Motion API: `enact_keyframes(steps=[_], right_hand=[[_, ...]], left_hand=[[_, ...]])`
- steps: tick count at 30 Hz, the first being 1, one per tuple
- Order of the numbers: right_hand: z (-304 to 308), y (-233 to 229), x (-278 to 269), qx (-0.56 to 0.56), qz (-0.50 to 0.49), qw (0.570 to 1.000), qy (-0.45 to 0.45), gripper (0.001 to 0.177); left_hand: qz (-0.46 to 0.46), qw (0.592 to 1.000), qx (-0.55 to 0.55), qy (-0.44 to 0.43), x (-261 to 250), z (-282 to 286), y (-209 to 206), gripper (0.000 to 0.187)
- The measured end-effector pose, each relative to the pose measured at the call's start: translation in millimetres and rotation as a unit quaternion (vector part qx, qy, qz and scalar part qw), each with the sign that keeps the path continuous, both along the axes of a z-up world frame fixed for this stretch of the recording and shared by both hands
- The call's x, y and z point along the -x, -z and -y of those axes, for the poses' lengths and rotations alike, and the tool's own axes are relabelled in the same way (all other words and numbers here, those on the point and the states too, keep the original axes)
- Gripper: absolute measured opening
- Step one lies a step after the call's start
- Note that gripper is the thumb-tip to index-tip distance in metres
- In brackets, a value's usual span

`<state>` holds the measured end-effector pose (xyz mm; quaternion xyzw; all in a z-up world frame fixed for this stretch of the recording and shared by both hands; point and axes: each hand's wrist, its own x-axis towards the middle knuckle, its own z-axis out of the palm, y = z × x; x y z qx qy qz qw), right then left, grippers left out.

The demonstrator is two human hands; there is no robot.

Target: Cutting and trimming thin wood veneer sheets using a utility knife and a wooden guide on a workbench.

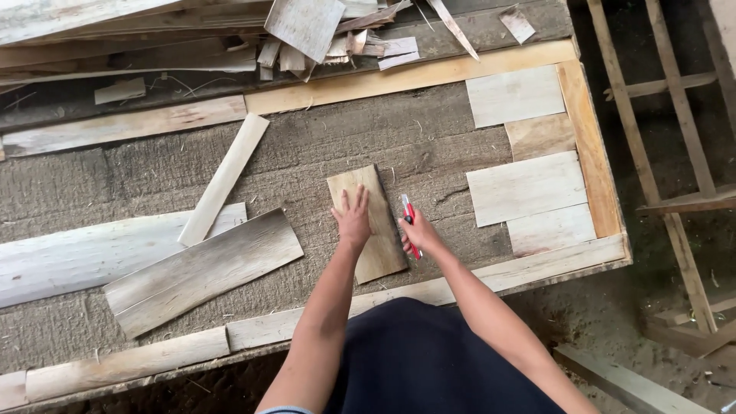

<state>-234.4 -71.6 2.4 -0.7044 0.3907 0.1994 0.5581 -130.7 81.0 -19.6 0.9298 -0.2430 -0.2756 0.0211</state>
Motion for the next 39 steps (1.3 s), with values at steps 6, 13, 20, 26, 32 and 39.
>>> enact_keyframes(steps=[6, 13, 20, 26, 32, 39], right_hand=[[-0.3, -21.2, -38.3, 0.035, 0.008, 0.999, -0.037, 0.041], [-1.5, -12.0, -81.8, 0.089, 0.005, 0.99, -0.107, 0.04], [-8.8, 23.8, -113.9, 0.199, -0.02, 0.956, -0.214, 0.044], [-48.4, -83.1, -121.4, 0.215, -0.032, 0.948, -0.232, 0.042], [-58.0, -96.0, -118.1, 0.214, -0.028, 0.946, -0.241, 0.046], [-52.2, -75.0, -124.4, 0.218, -0.044, 0.945, -0.239, 0.048]], left_hand=[[-0.008, 1.0, 0.026, -0.012, -1.4, -2.5, 0.8, 0.129], [-0.01, 0.998, 0.047, -0.027, -1.3, -4.4, -1.9, 0.126], [0.008, 0.998, 0.057, -0.035, 1.0, -4.7, -6.1, 0.112], [0.017, 0.997, 0.065, -0.041, 2.9, -7.5, -16.9, 0.091], [0.007, 0.998, 0.054, -0.037, 0.9, -4.8, 4.2, 0.11], [-0.003, 0.997, 0.059, -0.043, -0.2, -5.4, 5.2, 0.11]])
